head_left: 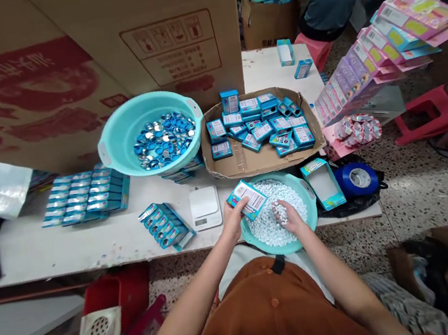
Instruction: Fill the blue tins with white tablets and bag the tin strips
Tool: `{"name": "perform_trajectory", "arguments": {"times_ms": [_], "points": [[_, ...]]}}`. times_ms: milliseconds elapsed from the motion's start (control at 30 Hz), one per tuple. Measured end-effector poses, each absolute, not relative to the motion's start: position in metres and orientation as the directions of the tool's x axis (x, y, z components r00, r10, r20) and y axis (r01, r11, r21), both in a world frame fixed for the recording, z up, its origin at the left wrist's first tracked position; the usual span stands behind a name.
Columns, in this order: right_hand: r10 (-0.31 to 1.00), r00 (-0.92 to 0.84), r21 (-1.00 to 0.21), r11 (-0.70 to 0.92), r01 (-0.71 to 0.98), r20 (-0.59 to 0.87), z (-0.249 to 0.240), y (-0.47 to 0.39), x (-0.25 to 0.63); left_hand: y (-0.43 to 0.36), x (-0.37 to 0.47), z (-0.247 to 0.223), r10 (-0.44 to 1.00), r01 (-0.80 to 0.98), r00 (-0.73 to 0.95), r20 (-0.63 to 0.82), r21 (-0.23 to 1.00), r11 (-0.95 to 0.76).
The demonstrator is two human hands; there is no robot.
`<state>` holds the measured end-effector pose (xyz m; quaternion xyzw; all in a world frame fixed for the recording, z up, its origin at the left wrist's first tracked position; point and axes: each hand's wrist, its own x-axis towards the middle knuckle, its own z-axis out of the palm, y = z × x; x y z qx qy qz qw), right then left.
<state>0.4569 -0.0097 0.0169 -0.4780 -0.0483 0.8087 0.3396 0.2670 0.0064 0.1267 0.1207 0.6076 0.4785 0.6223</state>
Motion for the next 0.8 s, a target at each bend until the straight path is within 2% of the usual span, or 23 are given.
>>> {"name": "perform_trajectory", "arguments": {"times_ms": [133,233,367,500,700,800], "points": [[0.584,-0.298,-0.282,-0.699,-0.657,-0.755,0.036,-0.016,0.459,-0.010,0.258,0.119,0.781,-0.424,-0.190,-0.595,0.767,0.482],[0.584,-0.297,-0.208,-0.644,-0.736,-0.755,0.045,-0.022,0.461,-0.020,0.254,0.111,0.746,-0.453,-0.202,-0.634,0.736,0.503],[0.548,-0.271,-0.186,-0.639,-0.746,-0.792,0.051,-0.025,0.464,-0.032,0.249,0.106,0.676,-0.496,-0.149,-0.722,0.646,0.580],[0.526,-0.268,-0.140,-0.612,-0.778,-0.807,0.060,-0.022,0.464,-0.045,0.246,0.111,0.703,-0.469,-0.041,-0.710,0.635,0.614],[0.582,-0.331,-0.031,-0.524,-0.851,-0.742,0.085,-0.010,0.459,-0.060,0.260,0.118,0.752,-0.514,0.052,-0.657,0.628,0.585],[0.639,-0.327,-0.028,-0.479,-0.877,-0.696,0.097,-0.004,0.458,-0.066,0.267,0.114,0.781,-0.442,0.086,-0.618,0.679,0.586]]}}
